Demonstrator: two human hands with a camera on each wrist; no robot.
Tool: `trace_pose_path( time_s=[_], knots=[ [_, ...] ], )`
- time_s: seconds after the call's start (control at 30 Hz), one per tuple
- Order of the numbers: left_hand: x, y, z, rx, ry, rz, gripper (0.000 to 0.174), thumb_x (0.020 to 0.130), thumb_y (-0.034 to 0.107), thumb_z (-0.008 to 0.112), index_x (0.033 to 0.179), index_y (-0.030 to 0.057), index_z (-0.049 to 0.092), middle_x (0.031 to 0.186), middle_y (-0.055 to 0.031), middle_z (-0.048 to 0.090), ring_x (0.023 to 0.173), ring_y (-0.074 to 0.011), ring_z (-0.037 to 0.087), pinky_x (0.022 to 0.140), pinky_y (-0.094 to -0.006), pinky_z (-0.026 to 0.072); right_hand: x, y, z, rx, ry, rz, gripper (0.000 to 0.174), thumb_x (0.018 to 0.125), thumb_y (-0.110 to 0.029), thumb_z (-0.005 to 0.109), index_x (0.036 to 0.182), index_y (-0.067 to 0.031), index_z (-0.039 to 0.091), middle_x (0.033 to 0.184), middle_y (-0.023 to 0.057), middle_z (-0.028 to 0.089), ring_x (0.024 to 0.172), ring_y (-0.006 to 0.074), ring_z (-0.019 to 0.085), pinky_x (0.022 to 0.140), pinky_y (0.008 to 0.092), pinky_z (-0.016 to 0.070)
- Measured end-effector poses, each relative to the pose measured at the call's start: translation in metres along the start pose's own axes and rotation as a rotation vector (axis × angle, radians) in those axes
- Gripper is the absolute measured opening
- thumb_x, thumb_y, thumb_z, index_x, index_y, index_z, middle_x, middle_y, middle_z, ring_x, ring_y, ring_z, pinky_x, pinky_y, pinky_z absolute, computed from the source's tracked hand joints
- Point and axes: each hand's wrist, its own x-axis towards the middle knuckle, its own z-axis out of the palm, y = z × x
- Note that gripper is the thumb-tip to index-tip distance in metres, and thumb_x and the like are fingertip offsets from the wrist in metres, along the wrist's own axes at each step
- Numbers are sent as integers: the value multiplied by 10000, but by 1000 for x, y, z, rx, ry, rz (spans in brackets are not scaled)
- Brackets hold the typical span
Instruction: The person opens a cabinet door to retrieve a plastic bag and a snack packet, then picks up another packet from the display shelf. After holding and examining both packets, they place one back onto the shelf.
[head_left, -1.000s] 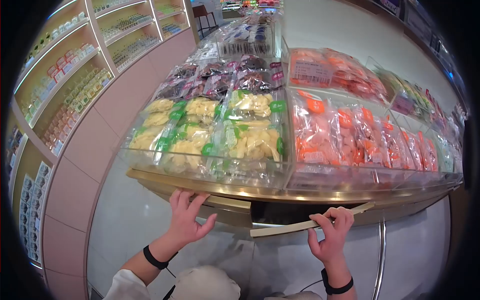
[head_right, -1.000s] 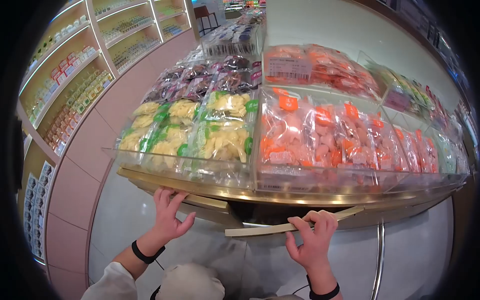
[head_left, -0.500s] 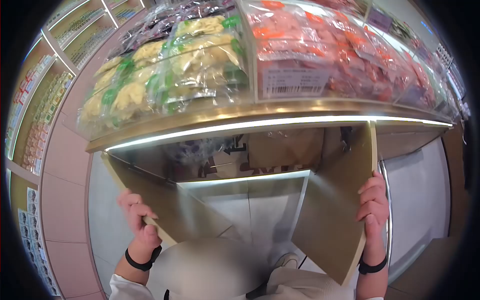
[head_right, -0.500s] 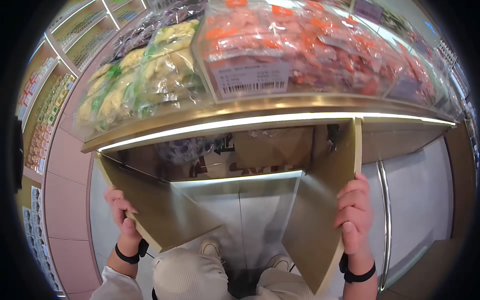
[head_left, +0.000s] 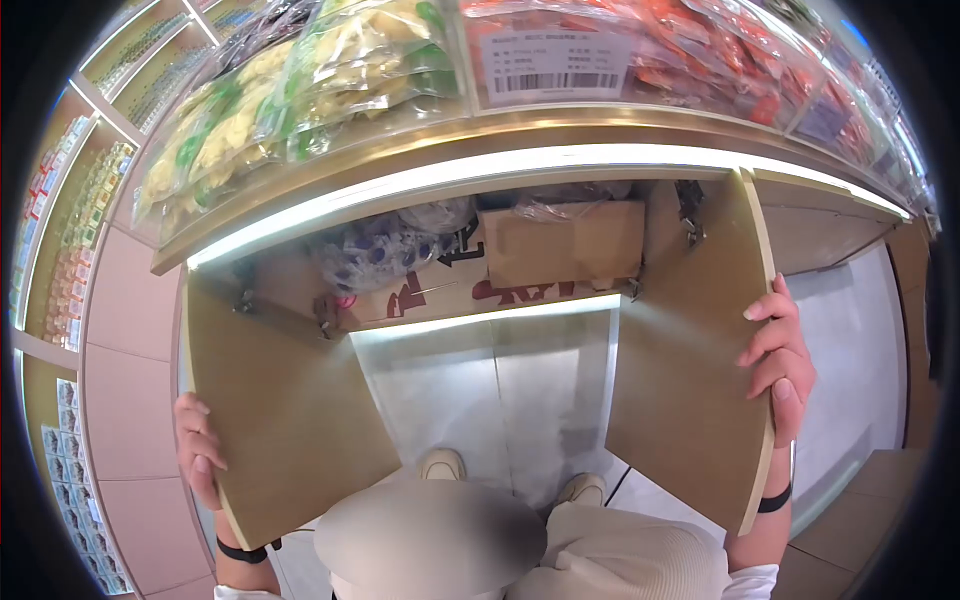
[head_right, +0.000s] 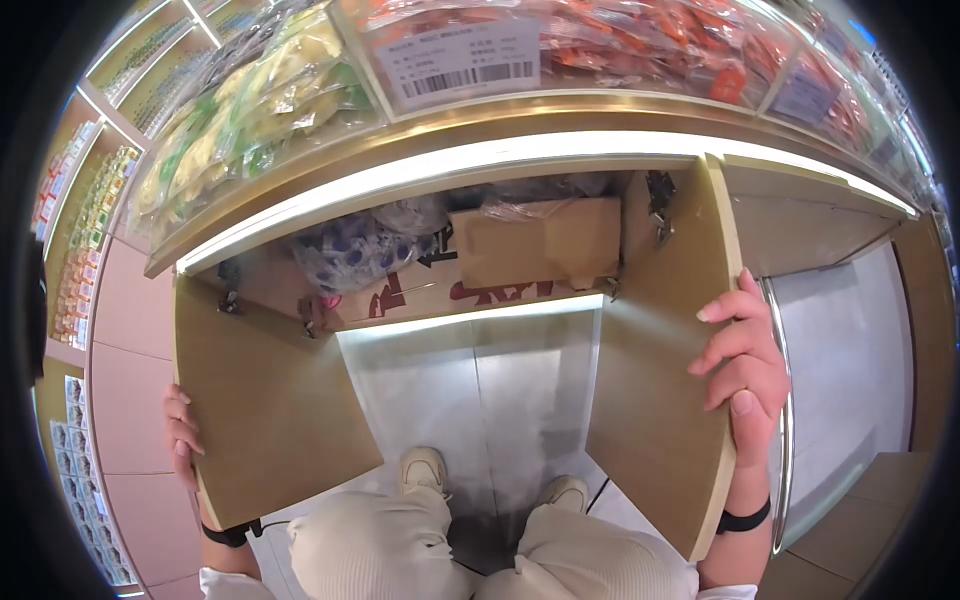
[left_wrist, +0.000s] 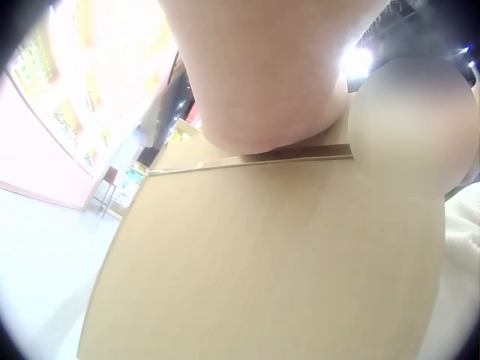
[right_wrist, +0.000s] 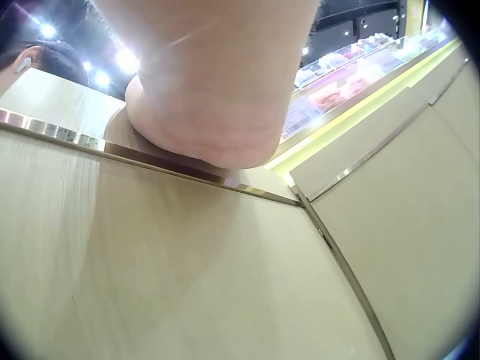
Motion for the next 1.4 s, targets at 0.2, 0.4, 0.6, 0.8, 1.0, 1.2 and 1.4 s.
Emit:
trace_pose_path(
  time_s=[0.2, 0.4, 0.6, 0.8, 1.0, 1.2, 1.4],
  knots=[
    [-4, 9, 16, -204, 164, -172, 252, 871, 277, 422, 678, 145, 331, 904, -41, 375, 1154, -210, 345, 1081, -440, 301, -1, 3, 0, 35, 19, -47, 492, 926, -418, 431, 533, -124, 467, 711, 38, 581, 994, 290, 530, 1147, 542, 189],
    [9, 0, 44, 50, 127, -26, 269, 900, 285, 397, 687, 138, 329, 912, -50, 393, 1145, -217, 364, 1081, -449, 299, -3, 5, -3, 55, 11, -41, 501, 931, -427, 423, 534, -123, 458, 712, 32, 579, 978, 287, 534, 1146, 543, 188],
    [23, -10, 66, 271, 154, 44, 366, 952, 363, 358, 669, 131, 367, 853, -71, 406, 1084, -270, 370, 1005, -451, 296, -4, 5, 6, 44, 75, -20, 479, 910, -417, 411, 526, -131, 432, 687, 32, 555, 961, 287, 515, 1152, 552, 184],
    [32, -17, 71, 528, 82, 143, 440, 995, 417, 302, 705, 125, 457, 768, -66, 453, 993, -296, 415, 938, -443, 321, -7, 10, 17, 17, 128, -35, 481, 917, -423, 403, 528, -140, 410, 664, 29, 509, 947, 283, 495, 1160, 551, 183],
    [29, -25, 64, 499, 95, 245, 437, 991, 446, 320, 759, 145, 535, 812, -54, 524, 985, -283, 421, 933, -433, 331, -1, -3, 22, -119, 12, -28, 491, 927, -469, 395, 564, -141, 436, 679, 32, 494, 943, 292, 488, 1151, 562, 174],
    [35, -25, 72, 482, 102, 295, 390, 952, 461, 424, 780, 142, 567, 837, -37, 560, 914, -265, 473, 896, -414, 361, 23, -6, 45, -294, -177, -177, 477, 906, -551, 429, 689, -133, 509, 866, 55, 583, 973, 290, 467, 1048, 538, 223],
    [60, -42, 94, 385, 127, 303, 346, 751, 431, 668, 921, 133, 624, 957, -31, 621, 991, -278, 501, 901, -395, 342, 49, -11, 81, -364, -211, -201, 417, 881, -550, 501, 930, -136, 487, 1023, 68, 575, 1006, 288, 439, 1005, 522, 218]
  ],
)
